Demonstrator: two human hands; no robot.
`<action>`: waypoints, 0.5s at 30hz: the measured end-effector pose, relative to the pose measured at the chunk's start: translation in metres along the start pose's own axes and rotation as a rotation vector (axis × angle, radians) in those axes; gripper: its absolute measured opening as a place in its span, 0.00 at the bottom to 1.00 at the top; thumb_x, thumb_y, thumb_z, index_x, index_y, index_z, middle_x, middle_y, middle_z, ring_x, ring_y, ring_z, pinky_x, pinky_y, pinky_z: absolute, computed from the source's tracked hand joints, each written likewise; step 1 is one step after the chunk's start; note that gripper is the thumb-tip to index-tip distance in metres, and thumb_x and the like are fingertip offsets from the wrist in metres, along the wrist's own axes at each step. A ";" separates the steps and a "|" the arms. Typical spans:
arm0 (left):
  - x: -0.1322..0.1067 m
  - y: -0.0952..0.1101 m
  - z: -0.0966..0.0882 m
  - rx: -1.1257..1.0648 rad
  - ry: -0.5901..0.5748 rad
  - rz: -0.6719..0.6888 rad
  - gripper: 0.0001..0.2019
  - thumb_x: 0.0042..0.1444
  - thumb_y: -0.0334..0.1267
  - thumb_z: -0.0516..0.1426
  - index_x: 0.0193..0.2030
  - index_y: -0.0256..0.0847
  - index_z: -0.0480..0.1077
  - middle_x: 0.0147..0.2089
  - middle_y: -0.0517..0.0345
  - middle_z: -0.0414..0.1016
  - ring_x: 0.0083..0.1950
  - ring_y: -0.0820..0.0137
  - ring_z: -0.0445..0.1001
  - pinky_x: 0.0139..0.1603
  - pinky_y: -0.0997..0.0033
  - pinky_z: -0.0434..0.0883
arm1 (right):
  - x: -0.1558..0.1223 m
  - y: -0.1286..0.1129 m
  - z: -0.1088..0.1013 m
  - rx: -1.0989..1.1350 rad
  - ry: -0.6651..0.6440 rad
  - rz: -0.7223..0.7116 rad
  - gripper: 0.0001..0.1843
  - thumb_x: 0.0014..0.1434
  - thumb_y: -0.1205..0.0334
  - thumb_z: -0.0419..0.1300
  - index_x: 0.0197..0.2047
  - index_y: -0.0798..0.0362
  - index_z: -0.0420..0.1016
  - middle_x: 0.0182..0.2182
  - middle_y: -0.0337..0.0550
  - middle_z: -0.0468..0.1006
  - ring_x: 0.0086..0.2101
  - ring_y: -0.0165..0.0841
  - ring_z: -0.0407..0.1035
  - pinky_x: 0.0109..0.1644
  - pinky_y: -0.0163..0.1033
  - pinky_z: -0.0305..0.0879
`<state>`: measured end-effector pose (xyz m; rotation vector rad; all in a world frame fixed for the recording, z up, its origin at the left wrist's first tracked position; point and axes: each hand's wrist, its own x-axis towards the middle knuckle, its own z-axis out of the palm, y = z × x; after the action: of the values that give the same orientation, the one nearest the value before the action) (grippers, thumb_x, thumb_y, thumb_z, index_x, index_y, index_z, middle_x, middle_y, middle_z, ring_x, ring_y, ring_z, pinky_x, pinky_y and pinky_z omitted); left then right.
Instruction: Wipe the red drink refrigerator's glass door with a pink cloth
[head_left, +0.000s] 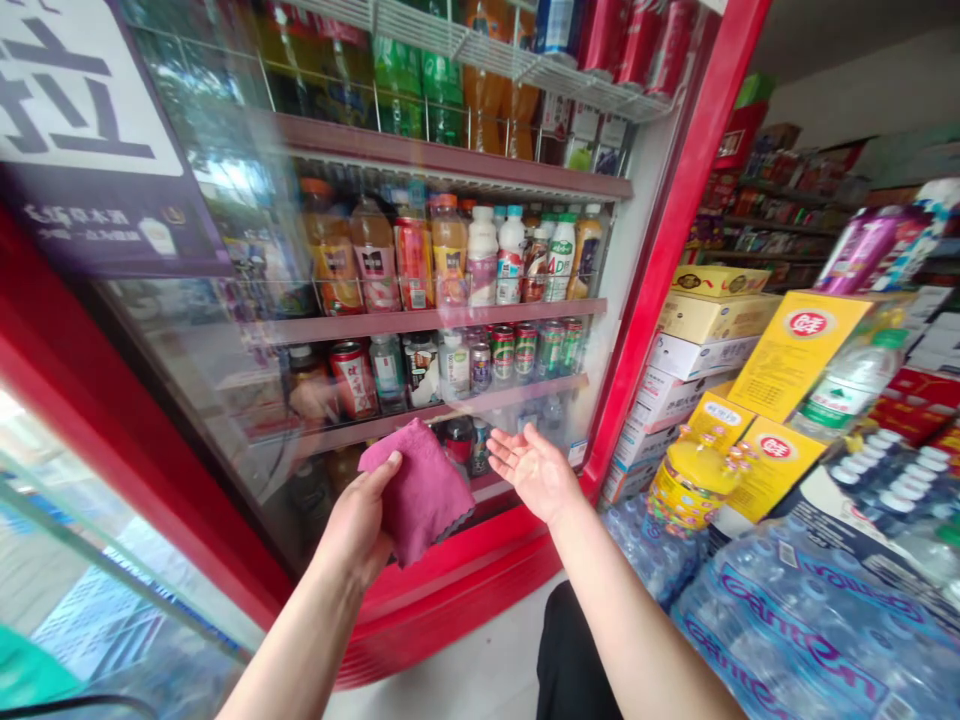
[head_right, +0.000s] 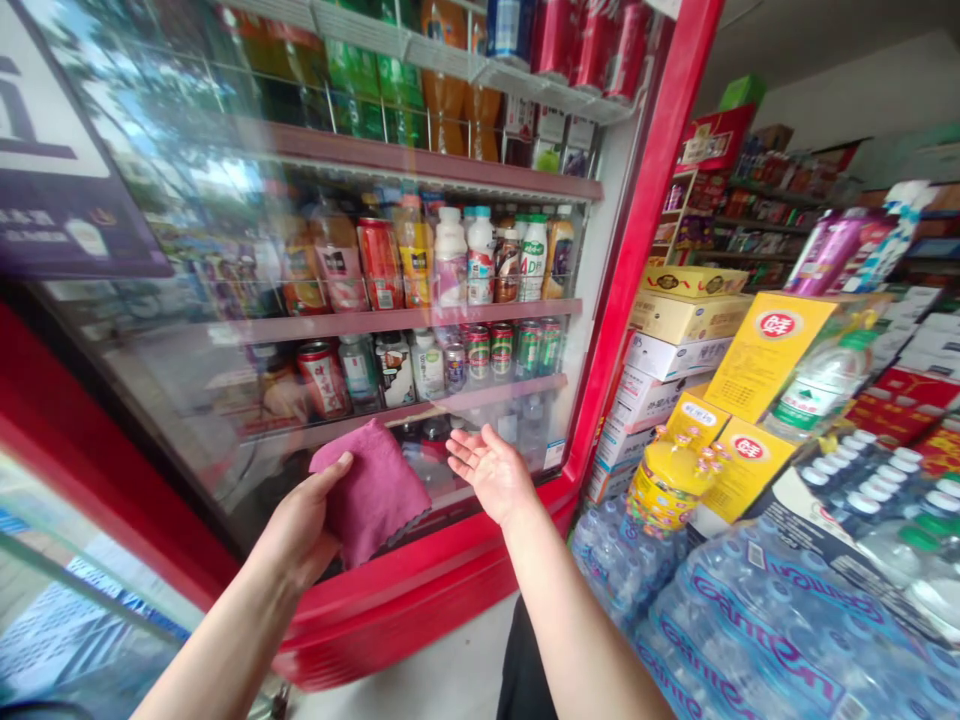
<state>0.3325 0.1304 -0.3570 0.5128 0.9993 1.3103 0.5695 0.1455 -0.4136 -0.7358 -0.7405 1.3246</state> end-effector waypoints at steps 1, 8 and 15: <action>0.001 0.000 0.000 -0.006 0.012 -0.011 0.02 0.63 0.31 0.65 0.42 0.37 0.78 0.36 0.50 0.86 0.39 0.62 0.88 0.46 0.64 0.85 | -0.005 0.002 0.004 -0.089 0.049 -0.058 0.21 0.57 0.40 0.75 0.39 0.51 0.84 0.47 0.52 0.89 0.50 0.46 0.83 0.59 0.56 0.77; 0.000 -0.001 0.007 -0.018 -0.052 -0.025 0.05 0.63 0.34 0.65 0.44 0.35 0.80 0.42 0.44 0.88 0.46 0.59 0.89 0.50 0.63 0.85 | -0.042 0.034 0.052 -1.044 -0.243 -0.921 0.25 0.71 0.64 0.60 0.70 0.46 0.78 0.71 0.52 0.74 0.72 0.47 0.65 0.79 0.62 0.61; -0.012 0.067 0.037 0.118 -0.421 0.365 0.21 0.56 0.44 0.72 0.55 0.39 0.83 0.52 0.47 0.88 0.59 0.53 0.85 0.57 0.65 0.82 | 0.007 0.034 0.139 -1.163 -0.165 -1.243 0.43 0.76 0.66 0.51 0.87 0.49 0.36 0.83 0.51 0.48 0.81 0.49 0.37 0.84 0.68 0.47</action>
<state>0.3271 0.1421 -0.2810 1.0523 0.6502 1.3877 0.4376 0.1625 -0.3618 -0.7818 -1.7467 -0.2929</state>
